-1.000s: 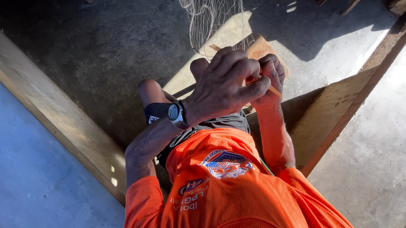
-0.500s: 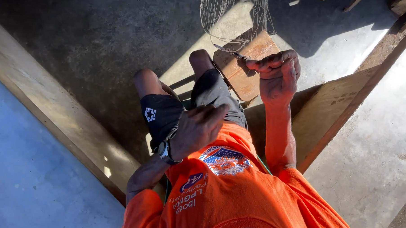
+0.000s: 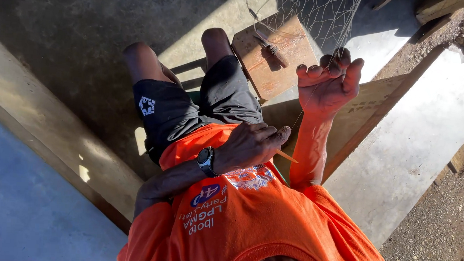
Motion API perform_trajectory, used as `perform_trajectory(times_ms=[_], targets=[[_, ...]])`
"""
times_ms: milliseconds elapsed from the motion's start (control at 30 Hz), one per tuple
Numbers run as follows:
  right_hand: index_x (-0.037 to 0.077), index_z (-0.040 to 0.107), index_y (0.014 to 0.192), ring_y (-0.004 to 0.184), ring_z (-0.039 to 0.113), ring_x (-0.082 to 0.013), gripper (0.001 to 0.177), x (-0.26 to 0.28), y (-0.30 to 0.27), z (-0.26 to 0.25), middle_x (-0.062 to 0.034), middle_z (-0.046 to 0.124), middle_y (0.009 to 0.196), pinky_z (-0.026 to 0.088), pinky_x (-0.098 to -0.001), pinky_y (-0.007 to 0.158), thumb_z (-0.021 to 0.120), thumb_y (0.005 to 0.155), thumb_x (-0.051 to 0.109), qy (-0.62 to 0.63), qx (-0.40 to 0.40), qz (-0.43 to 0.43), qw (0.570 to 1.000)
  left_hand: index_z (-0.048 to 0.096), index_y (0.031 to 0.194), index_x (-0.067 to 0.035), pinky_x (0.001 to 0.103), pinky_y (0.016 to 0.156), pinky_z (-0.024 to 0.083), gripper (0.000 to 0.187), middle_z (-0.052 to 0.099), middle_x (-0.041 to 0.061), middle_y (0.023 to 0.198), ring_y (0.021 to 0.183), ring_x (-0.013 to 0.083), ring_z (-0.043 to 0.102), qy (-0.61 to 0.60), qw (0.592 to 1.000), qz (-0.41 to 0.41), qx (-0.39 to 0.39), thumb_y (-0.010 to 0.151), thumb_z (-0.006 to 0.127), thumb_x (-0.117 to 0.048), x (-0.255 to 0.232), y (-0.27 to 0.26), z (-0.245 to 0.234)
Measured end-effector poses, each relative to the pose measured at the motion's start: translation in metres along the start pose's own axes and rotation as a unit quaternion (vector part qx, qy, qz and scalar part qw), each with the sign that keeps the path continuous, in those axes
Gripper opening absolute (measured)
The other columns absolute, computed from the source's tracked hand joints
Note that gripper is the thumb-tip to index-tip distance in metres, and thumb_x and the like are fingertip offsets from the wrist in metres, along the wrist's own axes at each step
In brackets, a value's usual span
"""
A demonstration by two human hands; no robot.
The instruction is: Repairing a fishing net by weaving thread through the mesh using a wooden shuttle.
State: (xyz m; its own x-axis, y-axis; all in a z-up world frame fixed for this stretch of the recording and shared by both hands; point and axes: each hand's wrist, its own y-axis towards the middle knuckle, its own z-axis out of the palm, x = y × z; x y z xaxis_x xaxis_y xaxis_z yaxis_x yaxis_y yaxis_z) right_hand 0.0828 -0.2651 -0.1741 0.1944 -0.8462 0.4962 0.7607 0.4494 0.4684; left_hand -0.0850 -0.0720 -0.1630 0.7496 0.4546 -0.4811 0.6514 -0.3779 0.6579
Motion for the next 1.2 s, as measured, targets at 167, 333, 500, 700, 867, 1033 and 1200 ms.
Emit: perform_trajectory(times_ms=[167,333,500,700,867,1033,1200], targets=[[0.022,0.059,0.127,0.134,0.063,-0.0308,0.043,0.005,-0.003,-0.003,0.0042,0.073,0.119,0.032,-0.0601,0.128,0.041,0.105,0.056,0.110,0.028,0.039,0.993,0.066,0.127,-0.006,0.041,0.047,0.055,0.035,0.065,0.012,0.073,0.062,0.0320,0.068,-0.044,0.999,-0.004,0.011,0.093,0.068,-0.011,-0.004,0.012,-0.006],[0.021,0.058,0.138,0.153,0.046,-0.0267,0.048,0.014,-0.008,0.001,0.0044,0.071,0.138,0.014,-0.0585,0.135,0.049,0.104,0.054,0.152,0.037,0.033,0.987,0.064,0.129,0.000,0.048,0.050,0.055,0.033,0.067,0.022,0.075,0.066,0.0414,0.070,-0.132,0.991,-0.011,0.011,0.097,0.061,-0.006,-0.022,0.033,-0.027],[0.017,0.058,0.142,0.159,0.037,-0.0209,0.054,0.031,-0.007,0.004,0.0065,0.070,0.140,0.010,-0.0535,0.137,0.057,0.102,0.053,0.180,0.041,0.021,0.983,0.063,0.132,-0.006,0.039,0.059,0.058,0.033,0.067,0.012,0.079,0.071,0.0340,0.071,-0.160,0.986,0.050,-0.003,0.100,0.058,-0.011,-0.034,0.057,-0.026],[0.014,0.059,0.143,0.156,0.039,-0.0189,0.054,0.039,-0.004,0.005,0.0040,0.071,0.137,0.018,-0.0505,0.132,0.060,0.102,0.049,0.192,0.065,0.015,0.979,0.051,0.145,0.001,0.042,0.062,0.061,0.050,0.070,0.020,0.085,0.076,0.0355,0.074,-0.148,0.982,0.118,-0.002,0.098,0.067,-0.008,-0.046,0.071,-0.010],[0.017,0.057,0.140,0.152,0.046,-0.0195,0.051,0.044,-0.007,0.008,0.0035,0.070,0.137,0.031,-0.0455,0.120,0.061,0.102,0.051,0.210,0.075,0.017,0.975,0.066,0.114,-0.001,0.036,0.064,0.053,0.024,0.061,0.008,0.075,0.067,0.0283,0.063,-0.177,0.967,0.175,0.059,0.100,0.058,-0.019,-0.042,0.092,-0.043],[0.019,0.057,0.136,0.146,0.054,-0.0202,0.047,0.053,-0.008,0.013,0.0031,0.068,0.136,0.044,-0.0405,0.105,0.061,0.102,0.050,0.217,0.079,0.028,0.973,0.064,0.118,0.007,0.034,0.078,0.052,0.023,0.057,0.012,0.079,0.071,0.0280,0.058,-0.170,0.966,0.175,0.079,0.106,0.054,-0.010,-0.050,0.090,-0.045],[0.020,0.056,0.139,0.147,0.054,-0.0216,0.048,0.060,-0.012,0.011,0.0030,0.067,0.138,0.048,-0.0381,0.101,0.059,0.103,0.050,0.152,0.075,0.020,0.985,0.056,0.138,-0.009,0.042,0.053,0.057,0.040,0.063,0.006,0.079,0.070,0.0302,0.070,-0.101,0.988,0.117,0.006,0.099,0.060,-0.016,-0.045,0.069,-0.005]])
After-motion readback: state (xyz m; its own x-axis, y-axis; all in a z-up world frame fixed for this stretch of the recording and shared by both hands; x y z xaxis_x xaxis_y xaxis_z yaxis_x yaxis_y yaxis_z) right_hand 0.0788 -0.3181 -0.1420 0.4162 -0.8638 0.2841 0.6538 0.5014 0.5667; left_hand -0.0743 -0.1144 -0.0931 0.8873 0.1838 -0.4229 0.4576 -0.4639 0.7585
